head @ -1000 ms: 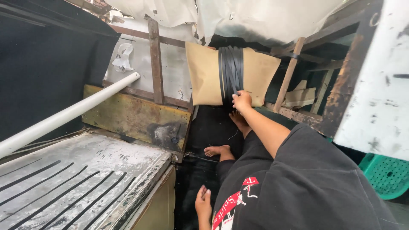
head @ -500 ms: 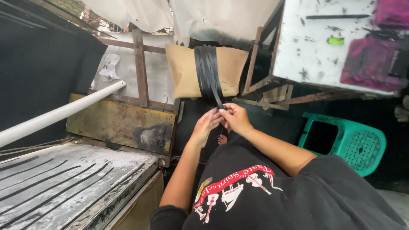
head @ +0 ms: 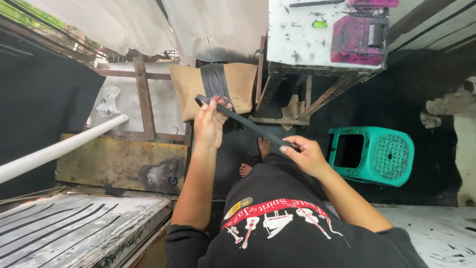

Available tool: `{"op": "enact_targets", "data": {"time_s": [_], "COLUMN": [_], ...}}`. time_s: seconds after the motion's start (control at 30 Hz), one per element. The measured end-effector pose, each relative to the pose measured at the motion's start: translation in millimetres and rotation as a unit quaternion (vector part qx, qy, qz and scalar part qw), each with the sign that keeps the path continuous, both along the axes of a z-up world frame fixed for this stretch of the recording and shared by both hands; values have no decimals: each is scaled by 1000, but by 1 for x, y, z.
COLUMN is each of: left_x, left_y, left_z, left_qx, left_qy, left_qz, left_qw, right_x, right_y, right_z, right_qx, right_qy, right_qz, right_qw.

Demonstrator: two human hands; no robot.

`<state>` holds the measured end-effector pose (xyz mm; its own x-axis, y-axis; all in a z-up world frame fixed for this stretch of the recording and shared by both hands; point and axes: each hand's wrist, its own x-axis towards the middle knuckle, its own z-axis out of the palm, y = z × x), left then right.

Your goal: Processing the edges of leather strips using a manual machine and hanging them on a line to dry.

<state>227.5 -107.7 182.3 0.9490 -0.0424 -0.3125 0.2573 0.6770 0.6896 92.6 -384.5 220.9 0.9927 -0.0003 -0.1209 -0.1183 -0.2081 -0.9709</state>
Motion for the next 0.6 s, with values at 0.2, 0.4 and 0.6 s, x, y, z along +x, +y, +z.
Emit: {"op": "enact_targets", "data": {"time_s": [0.2, 0.4, 0.6], "left_x": [-4, 2, 18], "left_y": [5, 0, -12], "left_z": [46, 78, 76], "left_qx": [-4, -36, -44], "left_qy": [-57, -110, -151], "left_qz": [11, 56, 114], "left_qw": [998, 992, 981], "right_x": [-31, -45, -48], "right_y": [-58, -95, -165], "right_z": [39, 86, 97], "right_qx": [-36, -126, -216], "right_qy": [-77, -142, -171], "right_qz": [16, 13, -1], "right_qw": [996, 982, 961]}}
